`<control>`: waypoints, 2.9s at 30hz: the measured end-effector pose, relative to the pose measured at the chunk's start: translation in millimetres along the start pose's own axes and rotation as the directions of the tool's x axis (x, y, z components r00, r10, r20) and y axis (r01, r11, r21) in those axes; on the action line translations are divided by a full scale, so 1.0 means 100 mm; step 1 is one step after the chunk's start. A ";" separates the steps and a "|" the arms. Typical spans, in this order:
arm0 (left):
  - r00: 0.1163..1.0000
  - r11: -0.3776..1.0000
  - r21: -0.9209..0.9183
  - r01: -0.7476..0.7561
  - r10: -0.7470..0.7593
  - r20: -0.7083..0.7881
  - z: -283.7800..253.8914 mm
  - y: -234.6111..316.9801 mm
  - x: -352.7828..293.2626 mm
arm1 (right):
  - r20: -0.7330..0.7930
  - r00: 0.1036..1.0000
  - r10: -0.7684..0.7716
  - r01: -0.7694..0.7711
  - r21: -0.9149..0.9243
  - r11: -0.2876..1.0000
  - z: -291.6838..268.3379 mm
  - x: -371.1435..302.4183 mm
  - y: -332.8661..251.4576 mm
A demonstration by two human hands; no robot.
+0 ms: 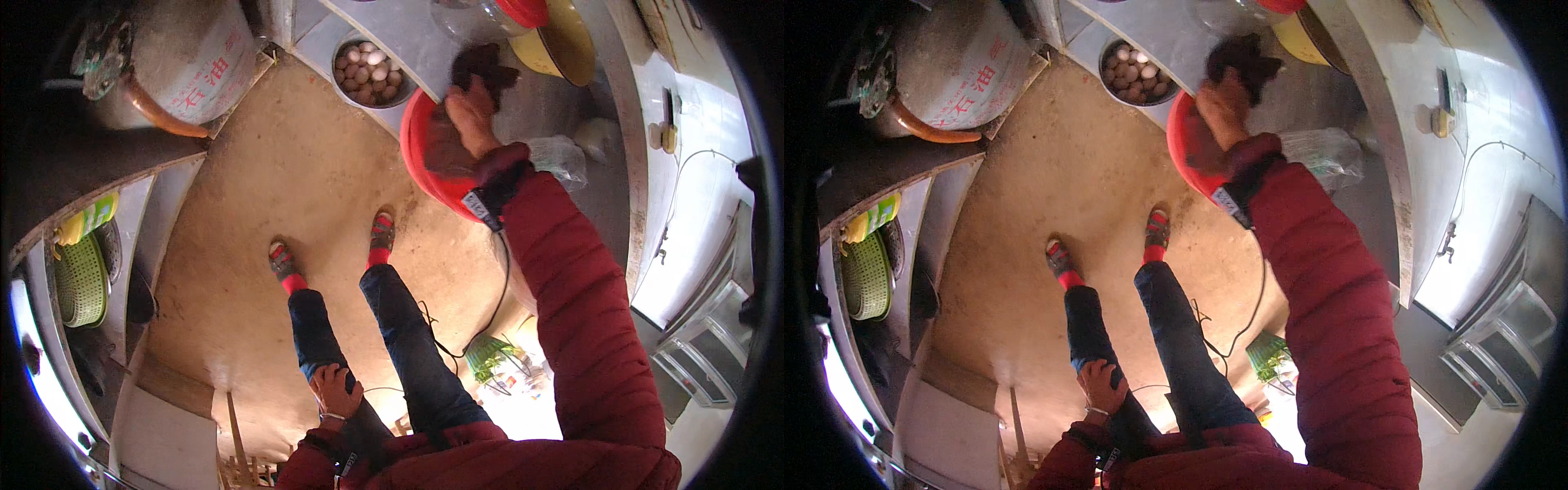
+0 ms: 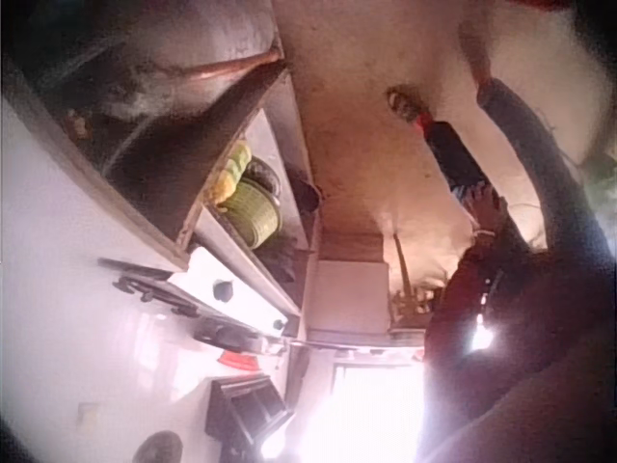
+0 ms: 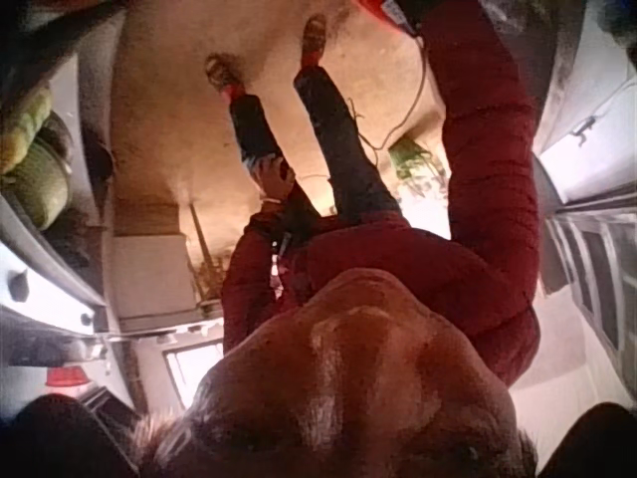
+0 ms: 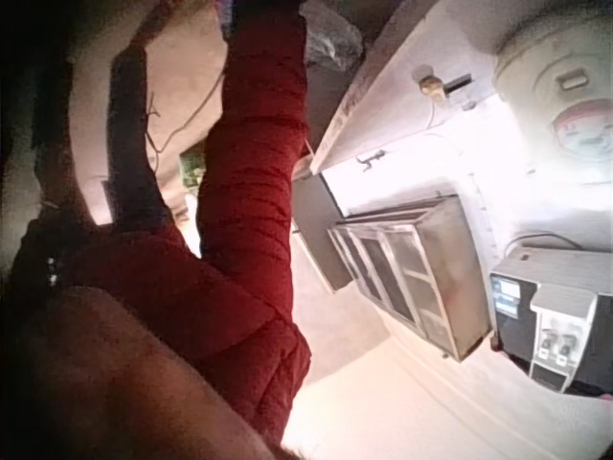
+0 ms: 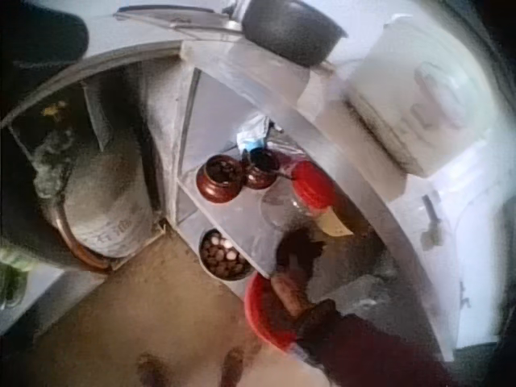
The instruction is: The person cleans a kitchen by wiping surfaces with a cloth, moving a red food cover, and handling a pot and ladle. They pour liquid from a pot into a bowl and then wipe the stove and sink area.
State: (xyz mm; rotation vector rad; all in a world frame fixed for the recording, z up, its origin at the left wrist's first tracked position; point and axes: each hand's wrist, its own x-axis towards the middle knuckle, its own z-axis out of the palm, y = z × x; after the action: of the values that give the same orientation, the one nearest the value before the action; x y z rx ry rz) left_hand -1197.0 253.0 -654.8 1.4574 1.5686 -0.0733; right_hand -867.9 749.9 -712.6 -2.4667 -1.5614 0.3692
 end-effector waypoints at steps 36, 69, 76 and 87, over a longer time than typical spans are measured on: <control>0.810 -0.357 -0.813 0.459 -0.208 0.549 -0.16 0.85 0.81 | 0.362 0.877 0.317 -0.467 0.482 0.741 -1.17 -0.78 2.64; 0.718 -0.382 -0.712 0.589 -0.156 0.678 -0.17 0.77 0.68 | 0.895 0.447 0.015 -0.450 0.210 0.868 -0.93 -2.78 1.30; 0.805 -0.139 -0.804 0.579 -0.063 0.590 -0.56 1.41 0.77 | 0.885 -0.092 -0.456 -0.933 0.083 0.350 -0.72 -3.04 1.16; 0.766 -0.095 -0.821 0.562 -0.315 0.561 -0.44 1.25 0.94 | 0.471 0.853 0.224 -0.520 0.798 0.304 -1.93 -1.24 1.39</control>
State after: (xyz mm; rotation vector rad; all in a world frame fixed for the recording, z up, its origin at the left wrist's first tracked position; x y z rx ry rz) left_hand -1106.5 385.0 -625.7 -0.2918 1.3031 0.4182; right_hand -739.8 572.6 -558.4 -1.7875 -0.4271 1.3048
